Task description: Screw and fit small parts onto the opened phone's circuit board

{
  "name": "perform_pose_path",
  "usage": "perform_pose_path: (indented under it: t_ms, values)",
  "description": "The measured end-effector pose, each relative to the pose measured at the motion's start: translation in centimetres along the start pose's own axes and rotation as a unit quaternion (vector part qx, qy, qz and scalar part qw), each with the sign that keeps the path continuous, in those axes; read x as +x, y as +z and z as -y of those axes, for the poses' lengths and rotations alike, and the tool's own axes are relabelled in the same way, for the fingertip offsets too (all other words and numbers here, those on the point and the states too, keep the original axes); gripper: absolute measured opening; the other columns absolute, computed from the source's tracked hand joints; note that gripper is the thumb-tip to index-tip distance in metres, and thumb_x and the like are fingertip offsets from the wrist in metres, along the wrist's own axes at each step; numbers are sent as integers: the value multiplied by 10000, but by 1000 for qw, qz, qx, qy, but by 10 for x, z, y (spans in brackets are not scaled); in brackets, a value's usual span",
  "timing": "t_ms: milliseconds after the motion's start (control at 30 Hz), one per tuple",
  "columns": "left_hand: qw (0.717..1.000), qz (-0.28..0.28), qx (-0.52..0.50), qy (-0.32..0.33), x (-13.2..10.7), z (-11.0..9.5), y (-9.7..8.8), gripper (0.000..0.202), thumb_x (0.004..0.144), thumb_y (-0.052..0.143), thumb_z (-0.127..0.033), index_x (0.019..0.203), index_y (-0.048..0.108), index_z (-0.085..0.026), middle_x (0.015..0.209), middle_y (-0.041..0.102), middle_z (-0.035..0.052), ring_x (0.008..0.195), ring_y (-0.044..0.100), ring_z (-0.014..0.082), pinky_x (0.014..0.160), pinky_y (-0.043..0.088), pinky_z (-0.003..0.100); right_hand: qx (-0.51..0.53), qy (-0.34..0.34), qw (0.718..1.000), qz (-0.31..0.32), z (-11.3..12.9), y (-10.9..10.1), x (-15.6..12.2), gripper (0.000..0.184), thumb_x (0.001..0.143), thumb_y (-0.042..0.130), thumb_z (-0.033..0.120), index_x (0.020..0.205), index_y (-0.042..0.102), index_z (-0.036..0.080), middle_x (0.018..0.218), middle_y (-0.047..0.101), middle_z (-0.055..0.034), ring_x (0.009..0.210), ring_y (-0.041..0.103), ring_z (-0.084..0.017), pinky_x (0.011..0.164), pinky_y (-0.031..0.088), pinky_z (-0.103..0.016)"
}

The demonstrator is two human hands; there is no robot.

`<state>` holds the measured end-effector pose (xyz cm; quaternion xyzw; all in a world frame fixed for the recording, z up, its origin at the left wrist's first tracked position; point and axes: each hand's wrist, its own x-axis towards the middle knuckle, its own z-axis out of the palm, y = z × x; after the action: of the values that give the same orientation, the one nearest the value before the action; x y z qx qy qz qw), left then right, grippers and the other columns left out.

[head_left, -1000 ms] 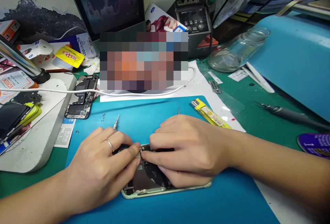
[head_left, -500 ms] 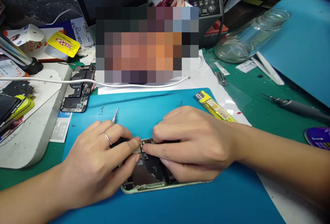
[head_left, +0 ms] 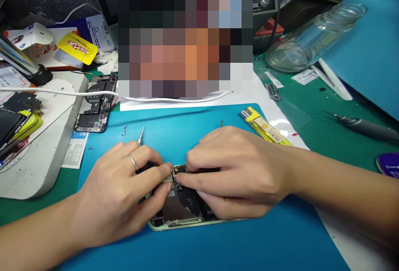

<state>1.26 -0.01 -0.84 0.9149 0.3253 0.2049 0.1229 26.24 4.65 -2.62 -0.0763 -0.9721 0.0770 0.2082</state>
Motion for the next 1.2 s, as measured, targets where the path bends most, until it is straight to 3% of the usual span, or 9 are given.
perform_pose_path:
  t_ms: [167,400,567,633,767,867,967,1200]
  values:
    - [1000,-4,-10,-3,1,0,0,136,972,625,-184,1082,704,-181,1001,698,42,834,625,175,753,458,354,40,-12,998,-37,0,0,1,229,952,494,158,780,643,184,714,595,-15,530,433,-133,488,302,-340]
    - [1000,-18,24,-3,1,-3,1,117,962,649,-202,1058,715,-188,983,703,32,793,618,175,711,436,357,49,-10,998,-33,0,-1,0,280,982,456,190,767,637,194,722,596,-17,529,410,-138,495,290,-344]
    - [991,-17,113,73,4,-3,-3,101,980,627,-196,1009,708,-144,912,730,49,744,617,196,661,423,363,32,-6,999,-16,0,-3,0,226,970,485,176,772,591,200,737,568,3,555,424,-117,520,278,-337]
    - [984,-2,141,107,4,-2,-6,127,999,580,-169,1037,694,-128,934,737,64,760,625,205,652,422,364,26,-7,1000,-14,0,-4,0,231,969,477,183,765,584,203,737,556,3,564,424,-120,522,274,-341]
    - [972,-26,168,159,1,-2,-9,207,1007,486,-92,1108,666,-77,955,737,92,792,608,225,622,395,375,20,-5,1000,-14,0,-3,1,260,982,451,195,756,579,207,737,540,4,557,411,-122,518,277,-345]
    - [973,-51,166,150,0,-2,-8,220,1001,481,-74,1112,670,-73,846,724,67,705,530,202,596,360,370,21,-4,1000,-19,0,-4,0,260,976,459,195,756,597,206,732,544,4,551,404,-123,513,276,-347]
    - [973,-35,168,152,0,-2,-7,212,991,514,-68,1137,668,-71,770,710,43,648,478,180,568,333,352,17,-4,1000,-18,0,-4,0,279,982,447,204,750,602,209,733,531,3,555,401,-122,514,277,-347]
    - [976,-22,167,141,0,-1,-12,187,977,577,-87,1130,684,-89,878,753,53,661,521,165,563,339,331,13,-7,1000,-19,-1,-2,1,288,965,465,208,719,615,205,720,505,3,556,371,-127,505,263,-349]
